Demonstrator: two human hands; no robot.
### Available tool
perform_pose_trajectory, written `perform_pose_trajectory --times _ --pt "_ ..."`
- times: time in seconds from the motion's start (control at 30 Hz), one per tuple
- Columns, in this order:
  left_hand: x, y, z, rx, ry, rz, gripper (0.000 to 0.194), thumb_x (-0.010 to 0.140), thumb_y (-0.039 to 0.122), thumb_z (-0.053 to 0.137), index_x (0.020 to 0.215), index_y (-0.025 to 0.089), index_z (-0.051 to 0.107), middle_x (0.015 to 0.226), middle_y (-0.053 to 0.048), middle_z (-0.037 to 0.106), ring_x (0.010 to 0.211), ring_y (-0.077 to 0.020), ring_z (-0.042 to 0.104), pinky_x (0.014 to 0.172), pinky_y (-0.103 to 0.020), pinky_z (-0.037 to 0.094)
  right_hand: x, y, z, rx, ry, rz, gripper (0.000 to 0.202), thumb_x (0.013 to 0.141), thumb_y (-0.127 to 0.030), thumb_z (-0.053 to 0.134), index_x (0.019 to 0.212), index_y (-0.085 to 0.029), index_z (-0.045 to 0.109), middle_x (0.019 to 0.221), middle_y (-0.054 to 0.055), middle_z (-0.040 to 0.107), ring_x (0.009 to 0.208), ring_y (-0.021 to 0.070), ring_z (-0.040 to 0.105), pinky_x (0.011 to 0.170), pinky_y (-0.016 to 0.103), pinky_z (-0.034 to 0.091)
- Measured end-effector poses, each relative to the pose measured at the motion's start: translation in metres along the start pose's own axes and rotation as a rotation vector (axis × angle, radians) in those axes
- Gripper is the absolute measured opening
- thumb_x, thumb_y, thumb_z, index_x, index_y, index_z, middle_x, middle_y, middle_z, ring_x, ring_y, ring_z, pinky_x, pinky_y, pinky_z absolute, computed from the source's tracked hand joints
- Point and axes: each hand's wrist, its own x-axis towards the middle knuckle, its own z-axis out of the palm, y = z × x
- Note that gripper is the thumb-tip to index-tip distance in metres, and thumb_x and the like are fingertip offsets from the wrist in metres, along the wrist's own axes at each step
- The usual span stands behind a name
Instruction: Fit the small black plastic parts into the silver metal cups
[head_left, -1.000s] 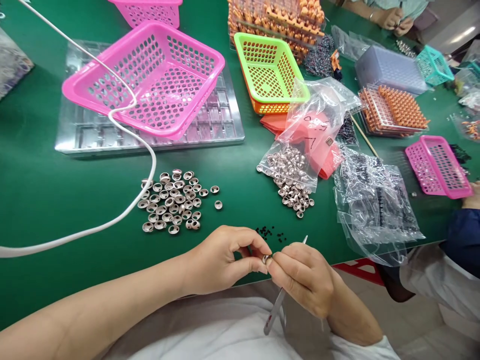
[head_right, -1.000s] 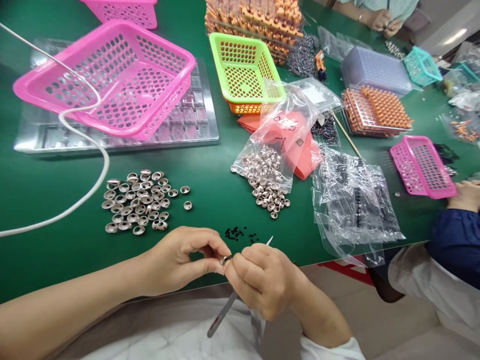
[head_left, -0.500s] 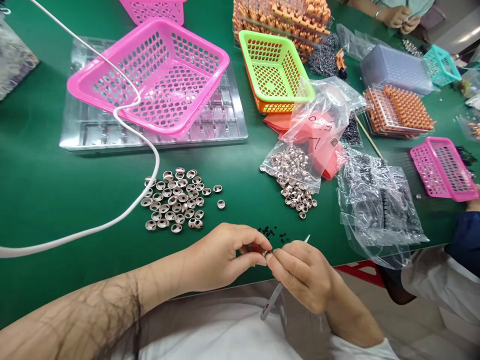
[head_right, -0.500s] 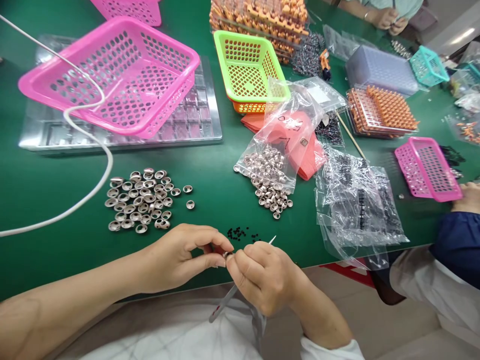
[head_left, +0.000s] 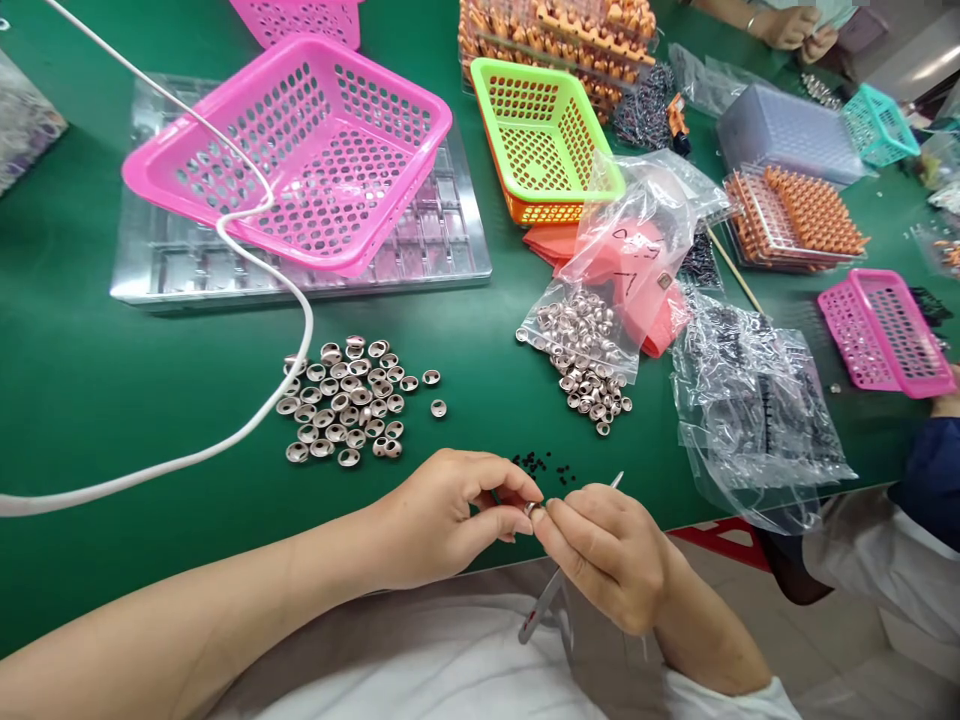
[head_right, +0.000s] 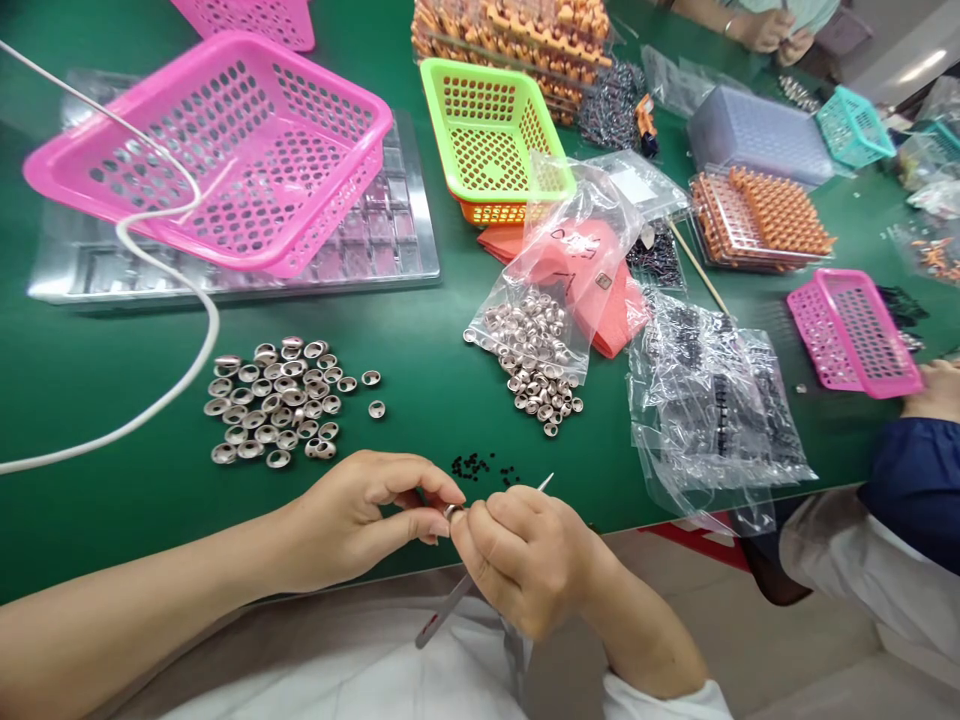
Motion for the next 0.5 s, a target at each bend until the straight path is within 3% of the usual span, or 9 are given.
perform_pose_trajectory --times 0.43,0.5 --pt "-0.0005 0.0041 0.0059 -0.091 0.046 -0.089 0.009 0.083 0.016 0.065 0.087 0.013 0.073 0.076 -0.003 0.074 0.066 -0.0142 0.072 0.06 -0.02 0.056 0.0004 0.0018 0.0013 0.026 0.026 -0.039 0.031 0.091 -0.01 0.042 0.1 0.0 0.069 0.098 0.018 0.065 0.078 0.022 0.06 0.053 0.035 0.048" --pt "-0.0004 0.003 0.0063 -0.103 0.053 -0.099 0.009 0.082 0.015 0.065 0.087 0.014 0.072 0.075 -0.002 0.074 0.066 -0.0138 0.072 0.06 -0.02 0.056 -0.0025 0.0016 0.0016 0.029 -0.045 -0.003 0.031 0.093 -0.012 0.041 0.103 -0.003 0.069 0.098 0.016 0.066 0.078 0.0208 0.059 0.053 0.034 0.049"
